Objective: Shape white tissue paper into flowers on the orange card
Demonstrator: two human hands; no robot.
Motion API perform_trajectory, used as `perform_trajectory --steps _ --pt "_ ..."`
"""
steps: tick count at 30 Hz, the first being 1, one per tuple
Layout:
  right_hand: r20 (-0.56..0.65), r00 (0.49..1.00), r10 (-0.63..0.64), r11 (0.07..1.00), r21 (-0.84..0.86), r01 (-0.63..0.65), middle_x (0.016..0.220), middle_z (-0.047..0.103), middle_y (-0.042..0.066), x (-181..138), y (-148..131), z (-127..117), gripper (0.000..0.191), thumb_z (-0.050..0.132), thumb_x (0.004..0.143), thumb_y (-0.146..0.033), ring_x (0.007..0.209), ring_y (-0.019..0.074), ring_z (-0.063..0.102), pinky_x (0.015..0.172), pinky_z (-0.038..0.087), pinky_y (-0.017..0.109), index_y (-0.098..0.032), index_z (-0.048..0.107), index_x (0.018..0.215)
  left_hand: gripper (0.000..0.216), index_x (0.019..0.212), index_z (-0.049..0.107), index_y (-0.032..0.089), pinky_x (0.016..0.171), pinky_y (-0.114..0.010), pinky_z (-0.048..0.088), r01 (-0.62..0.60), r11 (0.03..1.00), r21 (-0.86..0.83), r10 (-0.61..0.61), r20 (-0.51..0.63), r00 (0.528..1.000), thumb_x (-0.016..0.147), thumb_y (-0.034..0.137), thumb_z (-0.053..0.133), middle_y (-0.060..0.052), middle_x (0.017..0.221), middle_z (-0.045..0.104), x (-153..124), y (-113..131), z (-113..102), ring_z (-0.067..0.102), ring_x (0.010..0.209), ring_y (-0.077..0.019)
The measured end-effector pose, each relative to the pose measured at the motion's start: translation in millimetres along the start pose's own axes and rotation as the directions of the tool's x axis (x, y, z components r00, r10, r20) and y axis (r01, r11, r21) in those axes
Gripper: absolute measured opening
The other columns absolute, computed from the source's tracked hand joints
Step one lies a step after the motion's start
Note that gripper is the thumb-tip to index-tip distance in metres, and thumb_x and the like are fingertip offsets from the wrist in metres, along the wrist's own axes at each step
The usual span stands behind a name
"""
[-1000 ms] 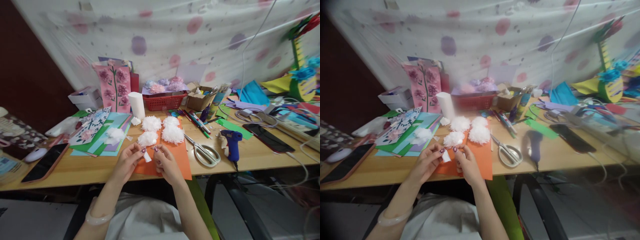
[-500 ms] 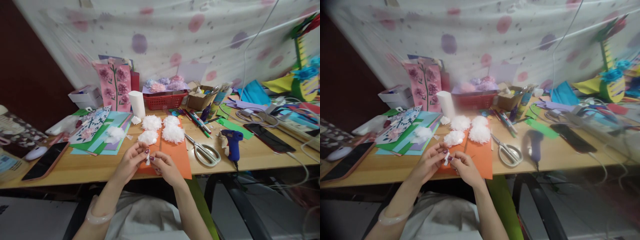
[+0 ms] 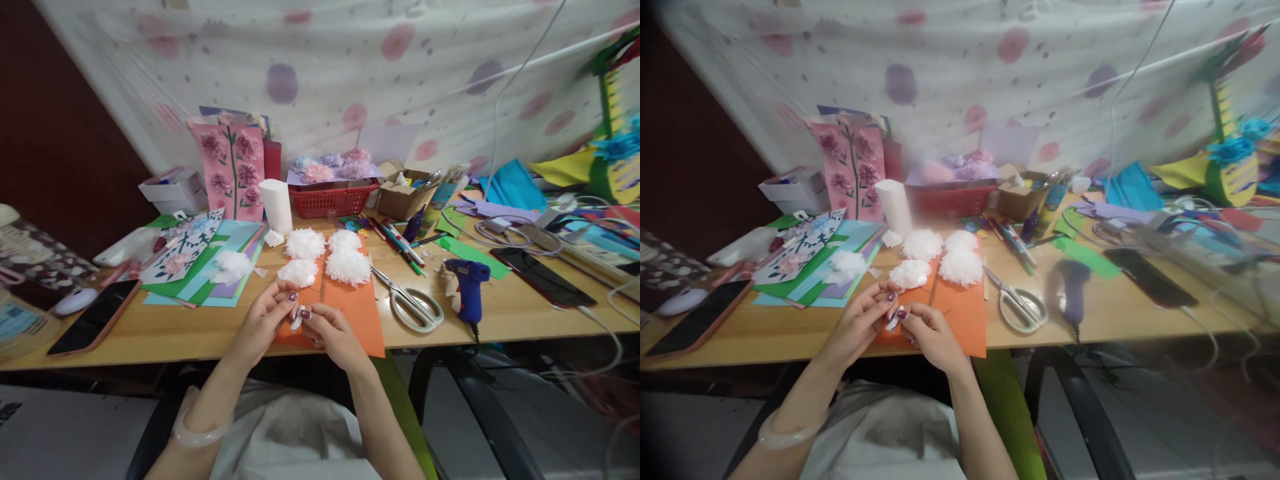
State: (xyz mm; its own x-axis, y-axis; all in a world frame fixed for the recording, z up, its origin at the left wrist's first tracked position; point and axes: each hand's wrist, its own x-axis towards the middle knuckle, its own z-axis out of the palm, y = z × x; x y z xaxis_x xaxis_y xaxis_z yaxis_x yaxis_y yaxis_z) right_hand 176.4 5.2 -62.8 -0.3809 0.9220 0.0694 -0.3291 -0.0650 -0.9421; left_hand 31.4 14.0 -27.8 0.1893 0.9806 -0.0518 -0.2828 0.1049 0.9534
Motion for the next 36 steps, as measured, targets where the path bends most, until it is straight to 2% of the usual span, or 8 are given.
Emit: perform_trajectory --steps 6,11,17,22,24,27,30,36 --pt "0.004 1.0 0.006 0.999 0.047 -0.007 0.051 0.033 -0.009 0.1 0.5 0.3 0.026 0.058 0.084 -0.04 0.046 0.0077 0.023 0.045 0.017 0.026 -0.018 0.059 0.071 0.037 0.086 0.061 0.017 0.054 -0.019 0.042 0.01 1.0 0.007 -0.01 -0.017 1.0 0.068 0.037 0.084 0.004 0.067 0.06 -1.9 1.2 0.4 0.053 0.056 -0.007" --pt "0.004 1.0 -0.006 1.0 -0.007 0.006 0.052 0.034 -0.009 -0.5 -1.0 -0.1 0.022 0.059 0.083 -0.038 0.047 0.0081 0.024 0.046 0.019 0.025 -0.018 0.062 0.075 0.04 0.087 0.06 0.017 0.054 -0.019 0.042 0.021 1.0 -0.006 -0.021 0.0 1.0 0.067 0.04 0.084 0.004 0.067 0.061 -2.1 0.3 0.3 0.054 0.056 -0.0078" --pt "0.001 1.0 -0.007 0.997 -0.073 0.007 0.055 0.04 -0.007 -0.3 2.1 -1.9 0.023 0.058 0.085 -0.038 0.048 0.008 0.028 0.046 0.021 0.025 -0.019 0.059 0.072 0.042 0.087 0.06 0.016 0.054 -0.018 0.042 0.041 0.999 -0.012 -0.041 -0.037 0.998 0.064 0.04 0.086 0.004 0.068 0.06 -1.3 -0.6 0.3 0.052 0.057 -0.0069" --pt "0.006 1.0 0.004 0.999 -0.045 -0.004 0.053 0.037 -0.008 0.6 2.0 -1.7 0.026 0.058 0.086 -0.041 0.047 0.0077 0.027 0.046 0.02 0.025 -0.018 0.059 0.073 0.035 0.086 0.062 0.017 0.055 -0.018 0.044 0.021 1.0 -0.007 -0.022 -0.046 0.999 0.067 0.037 0.084 0.004 0.07 0.061 -2.4 -1.5 -0.8 0.052 0.058 -0.0069" --pt "-0.006 1.0 0.007 0.999 -0.042 -0.008 0.052 0.036 -0.008 0.9 1.0 -1.1 0.027 0.058 0.086 -0.042 0.046 0.0078 0.027 0.045 0.02 0.025 -0.018 0.06 0.074 0.027 0.085 0.067 0.017 0.059 -0.018 0.047 -0.031 0.998 0.05 0.033 -0.048 0.998 0.072 0.035 0.081 0.002 0.074 0.064 -3.8 -3.6 -3.9 0.056 0.063 -0.008" --pt "-0.012 1.0 -0.01 0.999 -0.045 0.01 0.052 0.035 -0.008 1.6 1.2 -1.0 0.03 0.059 0.087 -0.045 0.046 0.0077 0.027 0.044 0.02 0.024 -0.017 0.063 0.077 0.017 0.086 0.074 0.016 0.072 -0.021 0.053 -0.132 0.966 0.223 0.141 -0.026 0.99 0.076 0.031 0.076 -0.002 0.084 0.07 -7.9 -6.5 -10.0 0.065 0.077 -0.0123" --pt "-0.015 0.999 -0.029 0.999 -0.039 0.028 0.053 0.035 -0.008 2.4 4.6 -2.5 0.031 0.06 0.088 -0.047 0.046 0.0075 0.026 0.043 0.021 0.024 -0.017 0.065 0.08 0.017 0.09 0.079 0.017 0.08 -0.025 0.058 -0.192 0.912 0.363 0.211 -0.014 0.977 0.075 0.025 0.075 -0.006 0.094 0.076 -13.6 -6.3 -13.9 0.071 0.087 -0.0175" --pt "-0.038 0.998 -0.042 0.998 -0.05 0.041 0.054 0.035 -0.008 3.6 11.6 -5.4 0.034 0.059 0.09 -0.048 0.047 0.0074 0.026 0.044 0.021 0.023 -0.015 0.069 0.085 0.019 0.092 0.08 0.018 0.079 -0.026 0.062 -0.285 0.791 0.541 0.347 -0.014 0.938 0.08 0.022 0.066 -0.005 0.092 0.081 -21.1 -0.7 -11.8 0.077 0.084 -0.0188"
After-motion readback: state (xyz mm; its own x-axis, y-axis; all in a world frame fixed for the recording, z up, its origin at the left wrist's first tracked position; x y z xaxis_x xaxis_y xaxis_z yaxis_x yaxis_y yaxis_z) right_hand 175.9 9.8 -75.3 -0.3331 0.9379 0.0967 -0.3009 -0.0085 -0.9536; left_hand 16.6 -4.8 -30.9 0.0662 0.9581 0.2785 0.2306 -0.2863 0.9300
